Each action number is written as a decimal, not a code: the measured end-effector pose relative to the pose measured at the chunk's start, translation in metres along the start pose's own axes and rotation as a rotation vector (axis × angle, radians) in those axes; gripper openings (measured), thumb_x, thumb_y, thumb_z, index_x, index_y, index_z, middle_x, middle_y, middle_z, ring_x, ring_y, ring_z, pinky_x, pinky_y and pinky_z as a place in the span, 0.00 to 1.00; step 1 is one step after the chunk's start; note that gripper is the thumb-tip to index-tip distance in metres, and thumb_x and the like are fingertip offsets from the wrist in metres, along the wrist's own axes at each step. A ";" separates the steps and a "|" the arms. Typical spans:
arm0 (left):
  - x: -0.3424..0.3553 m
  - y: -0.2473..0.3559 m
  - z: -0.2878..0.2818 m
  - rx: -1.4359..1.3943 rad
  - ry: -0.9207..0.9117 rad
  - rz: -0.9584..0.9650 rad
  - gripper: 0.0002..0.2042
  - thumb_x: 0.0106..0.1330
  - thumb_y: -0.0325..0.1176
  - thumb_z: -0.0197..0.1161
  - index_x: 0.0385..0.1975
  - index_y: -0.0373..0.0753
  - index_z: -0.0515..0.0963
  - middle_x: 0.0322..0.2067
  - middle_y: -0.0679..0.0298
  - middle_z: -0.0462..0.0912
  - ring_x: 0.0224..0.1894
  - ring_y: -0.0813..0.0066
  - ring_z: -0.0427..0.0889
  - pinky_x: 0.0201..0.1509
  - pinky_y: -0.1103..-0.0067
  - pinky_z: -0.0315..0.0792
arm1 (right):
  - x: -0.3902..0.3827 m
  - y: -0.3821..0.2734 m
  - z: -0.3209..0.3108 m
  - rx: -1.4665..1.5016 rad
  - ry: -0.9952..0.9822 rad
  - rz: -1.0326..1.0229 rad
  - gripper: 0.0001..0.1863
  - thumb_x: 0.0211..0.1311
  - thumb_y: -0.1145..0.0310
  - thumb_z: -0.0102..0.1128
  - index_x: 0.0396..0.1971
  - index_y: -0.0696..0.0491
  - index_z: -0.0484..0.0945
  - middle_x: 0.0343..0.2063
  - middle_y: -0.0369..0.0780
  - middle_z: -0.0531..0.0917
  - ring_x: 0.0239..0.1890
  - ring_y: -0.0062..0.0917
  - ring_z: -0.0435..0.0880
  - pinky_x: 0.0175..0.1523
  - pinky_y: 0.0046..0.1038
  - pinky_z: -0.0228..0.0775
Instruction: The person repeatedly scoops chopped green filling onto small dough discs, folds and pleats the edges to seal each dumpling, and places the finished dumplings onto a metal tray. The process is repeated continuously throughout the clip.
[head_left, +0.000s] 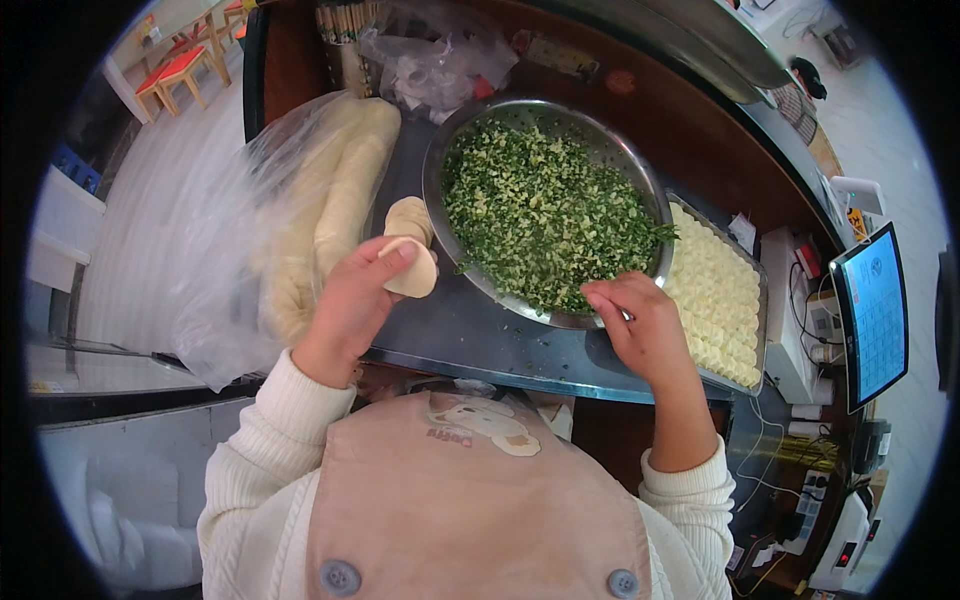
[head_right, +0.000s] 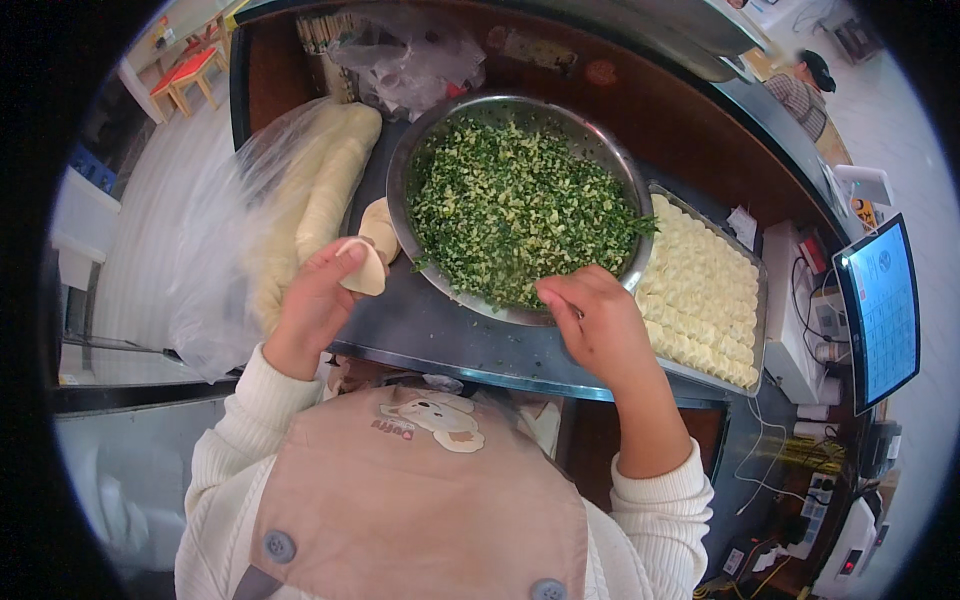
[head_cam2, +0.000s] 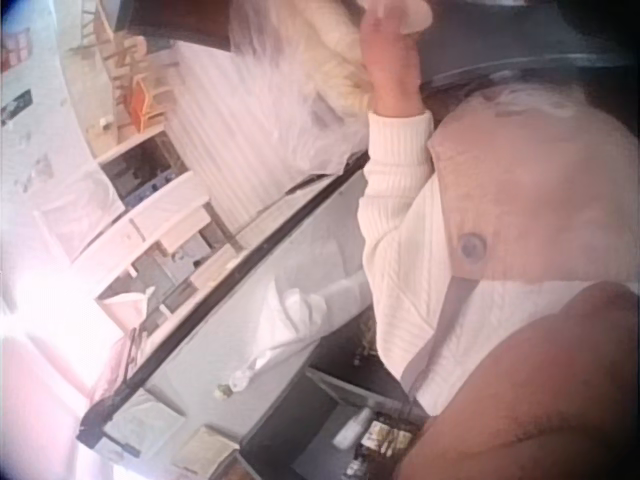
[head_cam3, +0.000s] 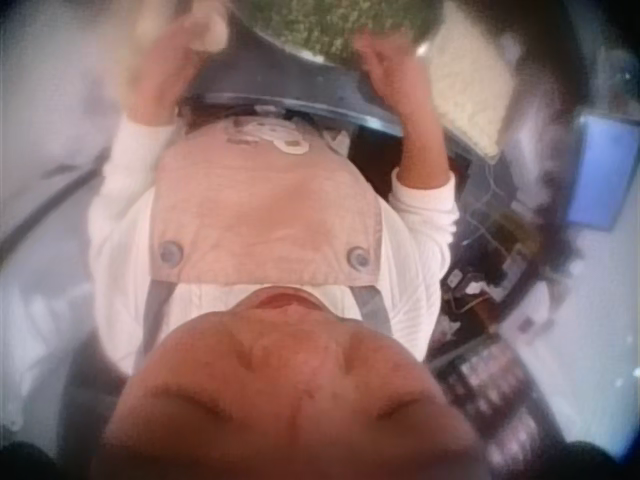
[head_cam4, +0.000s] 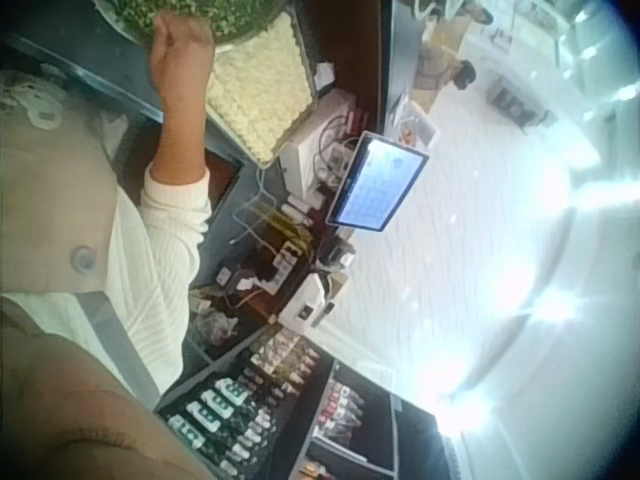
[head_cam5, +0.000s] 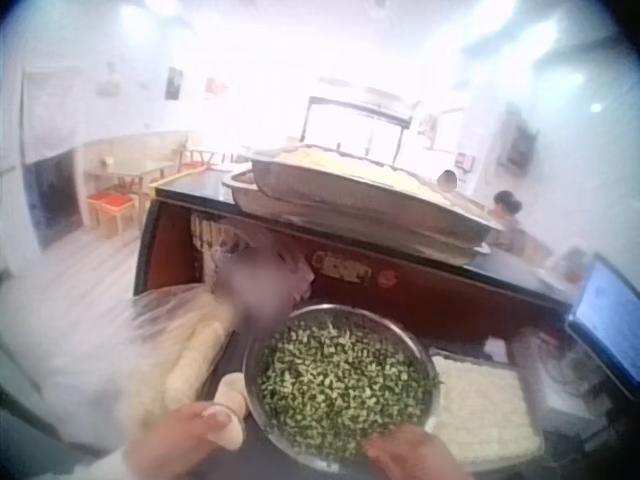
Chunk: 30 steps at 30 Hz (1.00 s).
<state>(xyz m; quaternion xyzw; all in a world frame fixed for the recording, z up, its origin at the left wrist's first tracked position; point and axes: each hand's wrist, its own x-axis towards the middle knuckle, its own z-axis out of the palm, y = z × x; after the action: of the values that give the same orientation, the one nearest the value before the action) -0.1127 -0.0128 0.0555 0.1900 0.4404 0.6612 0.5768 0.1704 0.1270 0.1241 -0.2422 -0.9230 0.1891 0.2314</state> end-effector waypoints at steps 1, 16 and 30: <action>-0.002 0.003 0.002 -0.076 0.017 0.025 0.14 0.70 0.36 0.57 0.48 0.33 0.73 0.44 0.60 0.80 0.43 0.71 0.81 0.48 0.77 0.75 | -0.004 -0.003 -0.002 0.013 -0.023 0.012 0.06 0.59 0.75 0.62 0.35 0.56 0.84 0.25 0.43 0.81 0.29 0.34 0.79 0.37 0.28 0.71; 0.020 0.010 0.038 -0.495 -0.069 -0.039 0.18 0.75 0.37 0.45 0.54 0.27 0.66 0.52 0.48 0.75 0.54 0.57 0.77 0.58 0.67 0.75 | -0.032 0.017 0.025 1.000 0.462 0.734 0.17 0.70 0.63 0.54 0.41 0.65 0.80 0.27 0.40 0.83 0.26 0.18 0.75 0.33 0.19 0.66; 0.067 -0.037 0.125 -0.457 0.013 -0.188 0.15 0.77 0.33 0.37 0.48 0.28 0.68 0.44 0.52 0.76 0.46 0.61 0.78 0.55 0.67 0.74 | -0.047 -0.009 0.047 -0.085 0.344 -0.257 0.10 0.57 0.75 0.62 0.39 0.58 0.82 0.31 0.43 0.82 0.33 0.37 0.79 0.40 0.33 0.73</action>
<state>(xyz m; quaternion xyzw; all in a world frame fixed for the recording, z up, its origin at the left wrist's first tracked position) -0.0138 0.0931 0.0760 0.0083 0.2988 0.6882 0.6611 0.1792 0.0831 0.0738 -0.1608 -0.9003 0.0747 0.3974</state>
